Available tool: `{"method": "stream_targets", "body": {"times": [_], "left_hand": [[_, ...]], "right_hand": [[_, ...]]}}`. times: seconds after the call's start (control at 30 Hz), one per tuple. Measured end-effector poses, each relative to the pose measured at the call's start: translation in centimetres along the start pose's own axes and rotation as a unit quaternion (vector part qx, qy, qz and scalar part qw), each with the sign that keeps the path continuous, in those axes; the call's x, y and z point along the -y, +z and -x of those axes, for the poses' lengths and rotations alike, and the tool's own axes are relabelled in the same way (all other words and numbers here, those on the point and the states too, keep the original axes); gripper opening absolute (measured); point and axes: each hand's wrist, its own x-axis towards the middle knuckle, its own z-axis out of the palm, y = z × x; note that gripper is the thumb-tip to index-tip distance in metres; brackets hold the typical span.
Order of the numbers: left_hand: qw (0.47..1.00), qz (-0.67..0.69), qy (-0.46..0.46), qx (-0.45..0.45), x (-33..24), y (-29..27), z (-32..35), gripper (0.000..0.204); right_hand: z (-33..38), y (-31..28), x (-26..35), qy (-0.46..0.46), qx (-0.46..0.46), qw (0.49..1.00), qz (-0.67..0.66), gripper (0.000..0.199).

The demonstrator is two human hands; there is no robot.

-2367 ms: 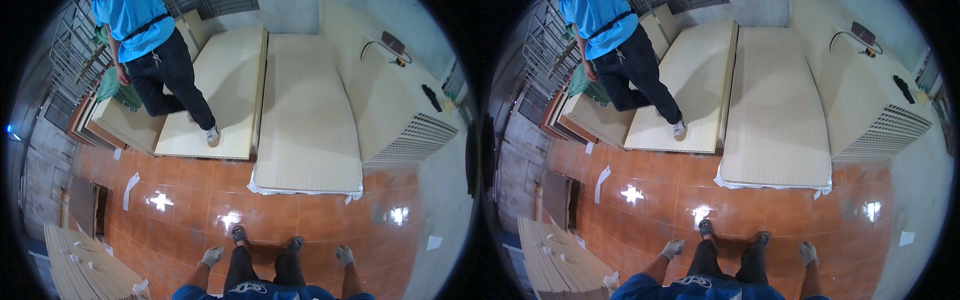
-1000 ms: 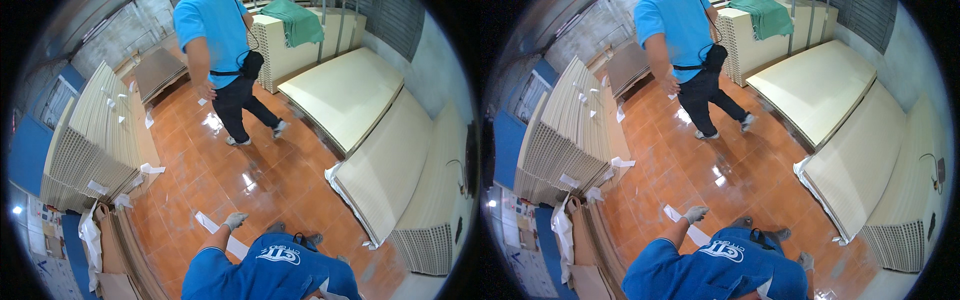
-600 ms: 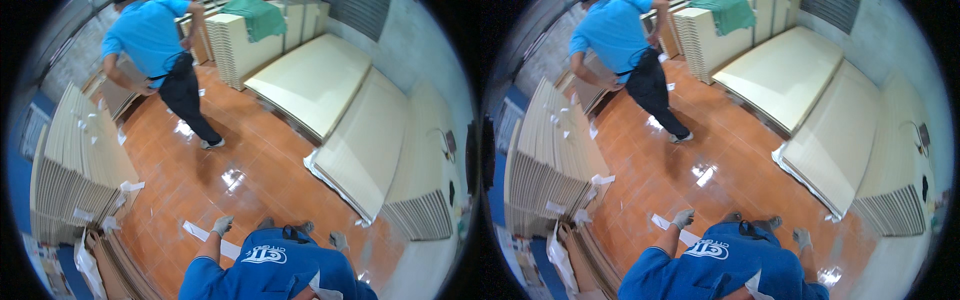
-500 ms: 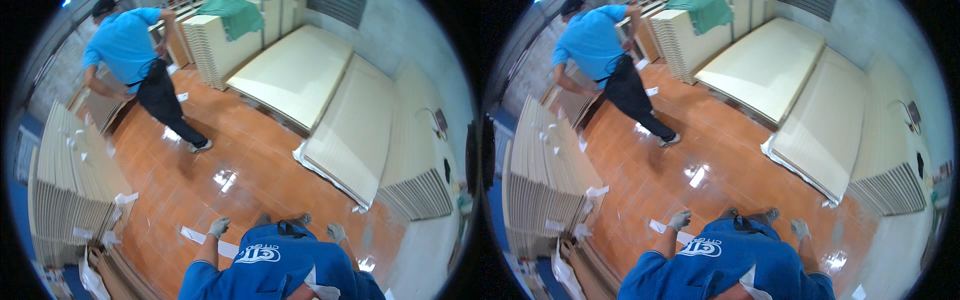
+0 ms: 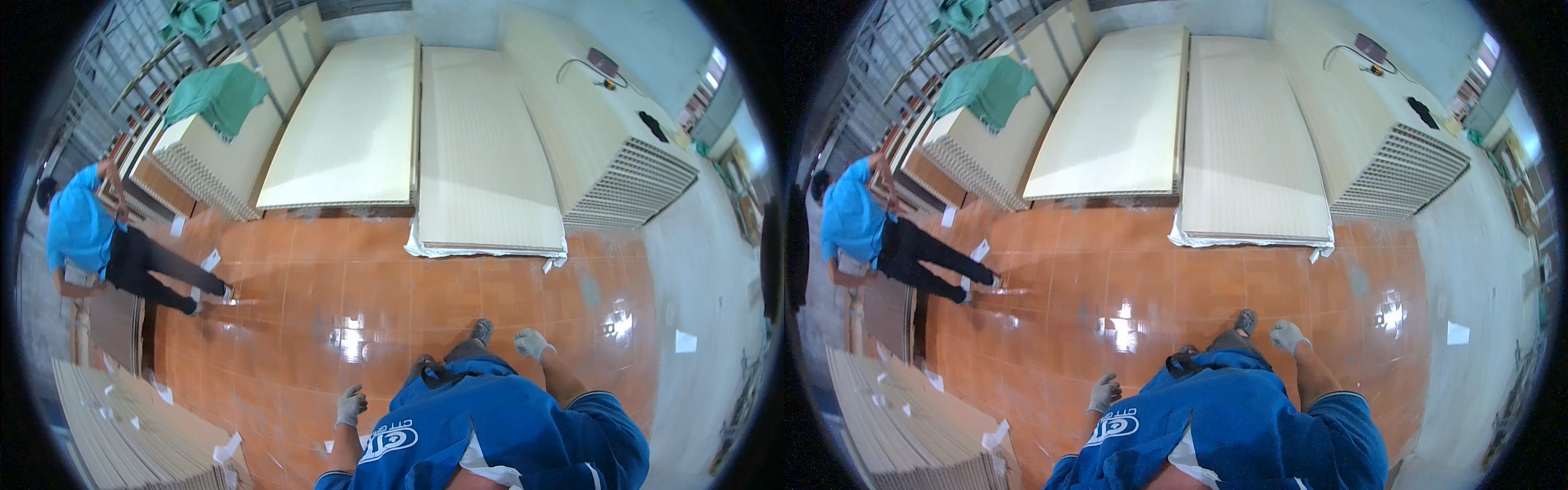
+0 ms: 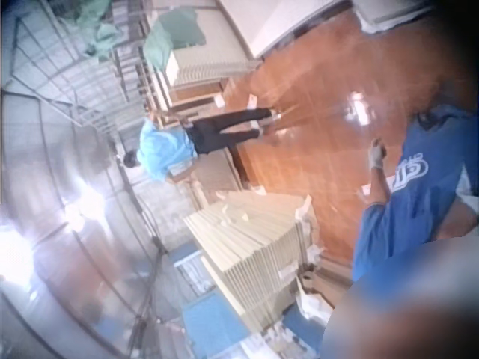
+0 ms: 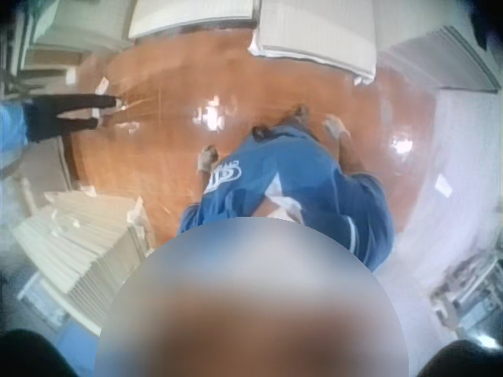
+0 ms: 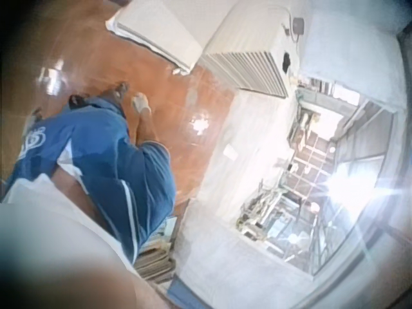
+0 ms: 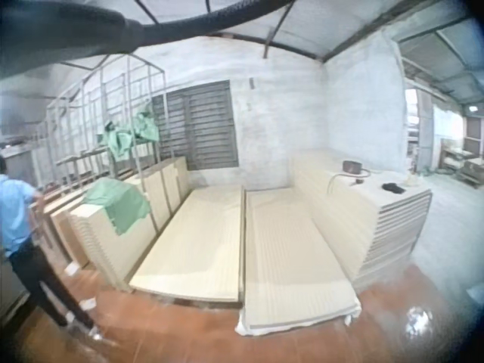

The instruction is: The person lifts and stacks large wooden panels and thin trim pieces in a workshop. They handle several panels one at a time, placing them on a growing stack and also stacking narrow trim pieces on a rack.

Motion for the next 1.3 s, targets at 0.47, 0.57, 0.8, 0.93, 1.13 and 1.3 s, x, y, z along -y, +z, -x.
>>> {"method": "stream_targets", "body": {"times": [0.47,0.57,0.8,0.93,1.13,1.3], "left_hand": [[0.999,0.029,0.024,0.029,-2.1,-0.7,-1.3,0.028],[0.997,-0.049,0.054,-0.002,-1.8,-0.7,-1.6,0.028],[0.997,-0.017,0.061,-0.051,-1.6,-0.8,0.1,0.028],[0.997,-0.007,0.031,-0.069,0.3,-0.5,1.4,0.026],[0.996,0.013,-0.016,-0.087,4.4,-1.3,2.4,0.025],[0.994,0.036,-0.027,-0.096,6.2,-2.8,3.2,0.025]], "right_hand": [[-0.3,2.3,-3.6,-0.049,0.054,0.997,-0.036,0.031],[-2.5,2.6,-5.4,-0.351,-0.04,0.745,0.566,0.01],[-3.8,1.7,-1.1,-0.103,0.115,0.98,0.123,0.007],[-3.6,2.2,4.7,-0.045,0.105,0.991,-0.072,0.006],[-4.3,3.9,8.0,-0.039,0.141,0.984,-0.105,0.022],[-5.2,4.7,7.4,-0.23,0.184,0.951,0.093,0.022]]}}
